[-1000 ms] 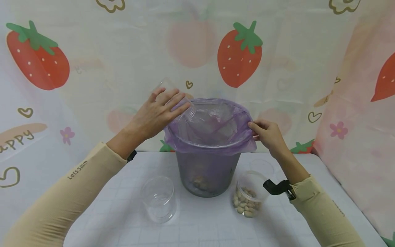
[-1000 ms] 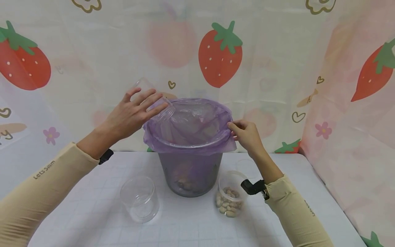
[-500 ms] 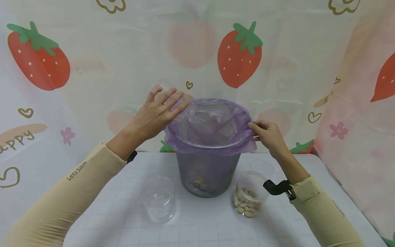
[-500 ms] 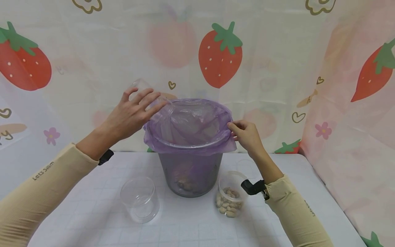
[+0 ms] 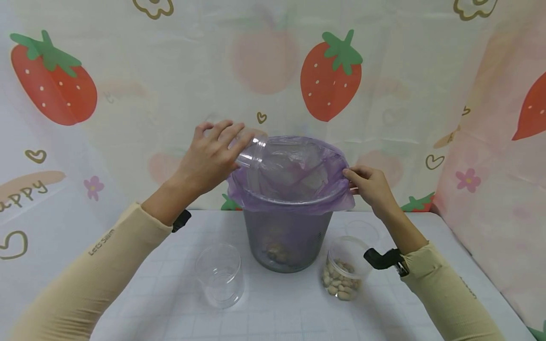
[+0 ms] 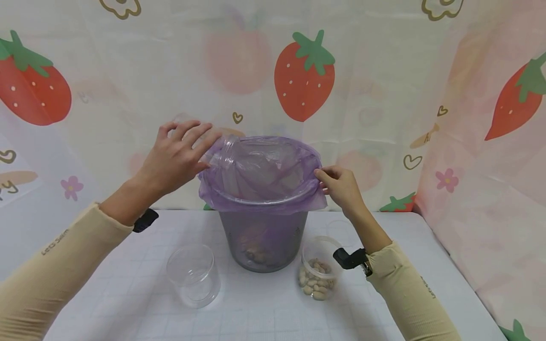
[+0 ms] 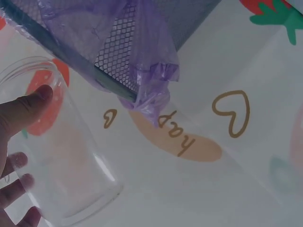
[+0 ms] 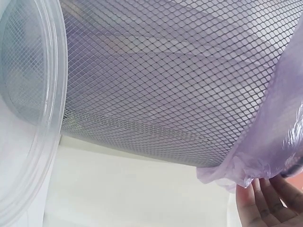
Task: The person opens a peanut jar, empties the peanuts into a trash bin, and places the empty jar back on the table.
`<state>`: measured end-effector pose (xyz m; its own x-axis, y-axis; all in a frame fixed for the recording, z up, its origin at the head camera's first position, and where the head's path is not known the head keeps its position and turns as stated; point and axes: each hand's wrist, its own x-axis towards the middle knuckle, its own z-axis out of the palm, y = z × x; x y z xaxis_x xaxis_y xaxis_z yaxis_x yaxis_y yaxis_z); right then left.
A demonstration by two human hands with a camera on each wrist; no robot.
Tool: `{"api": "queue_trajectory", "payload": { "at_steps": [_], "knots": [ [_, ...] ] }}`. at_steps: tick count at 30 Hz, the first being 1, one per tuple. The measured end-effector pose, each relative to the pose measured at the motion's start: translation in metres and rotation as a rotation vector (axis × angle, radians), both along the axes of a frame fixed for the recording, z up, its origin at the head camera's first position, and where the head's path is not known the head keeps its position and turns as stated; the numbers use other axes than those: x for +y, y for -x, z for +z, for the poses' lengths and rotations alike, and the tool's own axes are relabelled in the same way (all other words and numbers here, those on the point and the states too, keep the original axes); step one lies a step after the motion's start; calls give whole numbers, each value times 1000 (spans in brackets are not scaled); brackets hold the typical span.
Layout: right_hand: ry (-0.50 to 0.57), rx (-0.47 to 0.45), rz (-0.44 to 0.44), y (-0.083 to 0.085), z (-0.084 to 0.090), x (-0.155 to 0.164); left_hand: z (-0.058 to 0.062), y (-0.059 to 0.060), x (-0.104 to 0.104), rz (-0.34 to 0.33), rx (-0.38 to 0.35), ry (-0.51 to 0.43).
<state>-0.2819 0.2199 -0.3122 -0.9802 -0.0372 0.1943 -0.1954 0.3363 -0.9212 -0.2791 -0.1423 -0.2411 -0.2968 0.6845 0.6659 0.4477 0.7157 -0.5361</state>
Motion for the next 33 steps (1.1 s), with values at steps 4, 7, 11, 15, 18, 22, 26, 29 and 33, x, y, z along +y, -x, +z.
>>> {"api": "queue_trajectory", "payload": {
  "at_steps": [4, 7, 11, 15, 18, 22, 26, 29, 33],
  "knots": [
    [-1, -1, -3, -1, 0, 0, 0, -3, -2, 5, -49, -68],
    [-2, 0, -3, -1, 0, -1, 0, -6, -5, 12, -98, -122],
    [-4, 0, -2, -1, 0, -1, 1, -11, -9, 7, -176, -208],
    [0, -5, -2, 0, 1, -1, 1, -19, -12, -2, -234, -290],
    [3, -9, -1, 0, 1, -1, -1, -25, -13, -18, -262, -350],
    [0, -13, -1, 0, 1, -1, -4, -34, -15, -57, -314, -455],
    [-1, -15, -3, 0, 1, -1, -5, -43, -18, -82, -405, -565],
    [6, -15, -9, 0, 1, -1, -4, -49, -17, -90, -477, -636],
    [20, -13, -13, 0, 0, -1, -3, -55, -16, -113, -547, -725]
  ]
}}
